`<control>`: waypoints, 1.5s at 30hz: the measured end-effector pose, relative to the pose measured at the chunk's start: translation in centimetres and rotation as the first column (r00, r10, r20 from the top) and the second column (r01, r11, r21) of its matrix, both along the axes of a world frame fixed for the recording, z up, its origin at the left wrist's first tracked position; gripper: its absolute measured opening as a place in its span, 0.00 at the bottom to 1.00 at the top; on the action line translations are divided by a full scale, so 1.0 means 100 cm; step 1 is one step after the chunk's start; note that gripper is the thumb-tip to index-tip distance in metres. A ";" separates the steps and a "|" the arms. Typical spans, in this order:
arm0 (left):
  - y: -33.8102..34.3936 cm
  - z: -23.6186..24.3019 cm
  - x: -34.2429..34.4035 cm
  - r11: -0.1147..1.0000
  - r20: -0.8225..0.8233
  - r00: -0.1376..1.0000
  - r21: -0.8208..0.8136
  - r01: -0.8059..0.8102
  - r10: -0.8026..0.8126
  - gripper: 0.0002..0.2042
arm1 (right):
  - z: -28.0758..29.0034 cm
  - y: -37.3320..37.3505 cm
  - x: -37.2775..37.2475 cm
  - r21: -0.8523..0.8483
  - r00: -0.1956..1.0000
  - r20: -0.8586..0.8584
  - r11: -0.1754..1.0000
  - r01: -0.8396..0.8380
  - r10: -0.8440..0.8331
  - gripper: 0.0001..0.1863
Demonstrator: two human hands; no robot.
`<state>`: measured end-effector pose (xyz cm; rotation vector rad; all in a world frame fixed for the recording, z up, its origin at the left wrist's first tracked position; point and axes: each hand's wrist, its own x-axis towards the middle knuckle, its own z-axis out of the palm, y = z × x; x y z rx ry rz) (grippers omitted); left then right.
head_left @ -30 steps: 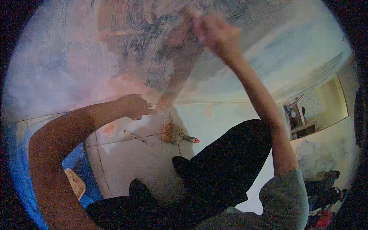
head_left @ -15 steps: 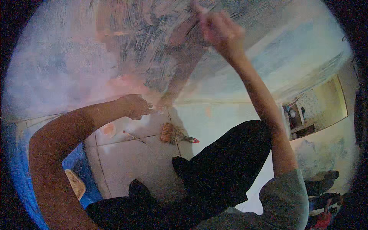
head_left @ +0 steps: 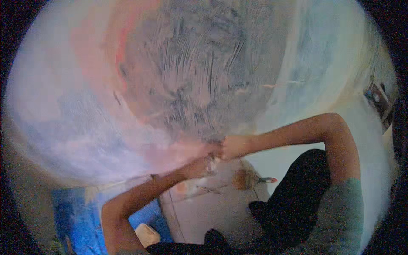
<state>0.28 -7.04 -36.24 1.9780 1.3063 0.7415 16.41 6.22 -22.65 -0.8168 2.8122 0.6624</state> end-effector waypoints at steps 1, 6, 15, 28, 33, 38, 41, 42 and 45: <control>-0.013 0.000 0.004 0.999 -0.020 1.000 0.054 0.002 -0.001 0.20 | -0.003 -0.010 0.006 -0.001 1.000 0.015 1.000 0.021 -0.021 0.14; -0.081 0.008 0.029 0.958 0.030 0.972 -0.179 -0.223 0.232 0.16 | -0.036 -0.054 0.039 -0.563 0.949 -0.035 0.791 0.240 -0.313 0.12; -0.103 0.025 0.092 0.628 0.383 0.562 -0.697 -0.346 0.734 0.12 | -0.050 -0.056 0.070 -0.837 0.858 0.492 0.192 0.513 -0.147 0.18; -0.236 0.032 -0.087 0.742 -0.664 0.658 -0.228 -0.630 0.355 0.15 | -0.144 -0.006 0.217 0.076 0.565 0.505 0.685 0.724 -0.653 0.24; -0.260 0.052 -0.111 0.774 -0.812 0.508 -0.116 -0.622 0.287 0.10 | -0.165 -0.012 0.243 -0.029 0.545 0.291 0.562 0.827 -0.786 0.25; -0.266 0.056 -0.141 0.788 -0.869 0.405 -0.029 -0.615 0.284 0.10 | -0.140 -0.013 0.224 -0.101 0.601 0.485 0.642 0.760 -0.636 0.23; -0.260 0.049 -0.162 0.825 -0.843 0.447 -0.006 -0.564 0.300 0.11 | -0.106 -0.021 0.209 -0.107 0.626 0.544 0.694 0.712 -0.558 0.21; -0.256 0.044 -0.167 0.849 -0.830 0.465 0.019 -0.527 0.308 0.12 | -0.095 -0.024 0.200 -0.137 0.653 0.506 0.695 0.706 -0.563 0.21; -0.242 0.031 -0.174 0.875 -0.717 0.569 0.119 -0.469 0.402 0.14 | -0.055 -0.023 0.168 -0.057 0.415 0.742 0.567 0.822 -0.527 0.23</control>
